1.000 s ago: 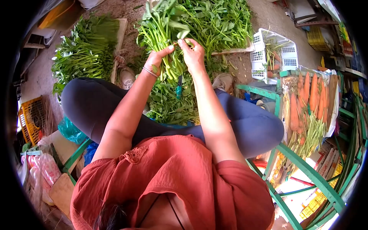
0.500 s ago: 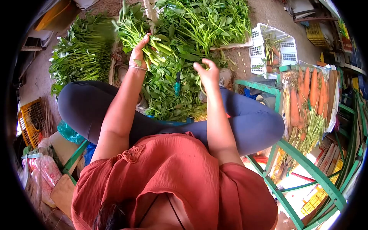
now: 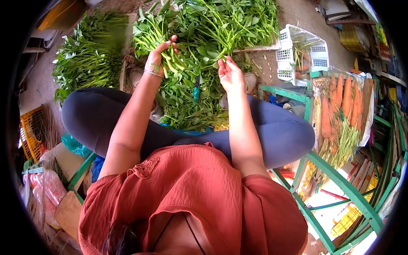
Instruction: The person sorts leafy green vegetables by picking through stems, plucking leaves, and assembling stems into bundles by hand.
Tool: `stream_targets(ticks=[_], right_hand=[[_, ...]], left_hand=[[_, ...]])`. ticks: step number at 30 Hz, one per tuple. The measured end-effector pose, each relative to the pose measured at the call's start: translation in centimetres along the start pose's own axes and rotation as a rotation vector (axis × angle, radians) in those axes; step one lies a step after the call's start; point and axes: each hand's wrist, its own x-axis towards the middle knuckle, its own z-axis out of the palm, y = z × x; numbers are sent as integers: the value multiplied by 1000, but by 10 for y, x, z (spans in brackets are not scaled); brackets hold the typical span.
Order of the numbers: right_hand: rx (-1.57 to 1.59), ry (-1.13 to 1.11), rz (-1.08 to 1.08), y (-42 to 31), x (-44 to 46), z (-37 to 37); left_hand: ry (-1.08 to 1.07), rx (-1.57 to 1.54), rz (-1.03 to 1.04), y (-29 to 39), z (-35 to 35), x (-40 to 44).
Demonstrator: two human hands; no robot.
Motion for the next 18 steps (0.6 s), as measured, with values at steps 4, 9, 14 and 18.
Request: stream_targets(ticks=[4,9,14,18], right_hand=[[-313,148,14,5,0,3],[-987,172,64,15,-7,1],[-1106,-111,163,16,-21,13],[-1533,-52,476,24,-24,25]], left_hand=[[37,79,-25,0,-4,0],[102,53,-27,0,-11,4],[194,95,-6,0,-14,3],[189,112,-12,0,-13,5]])
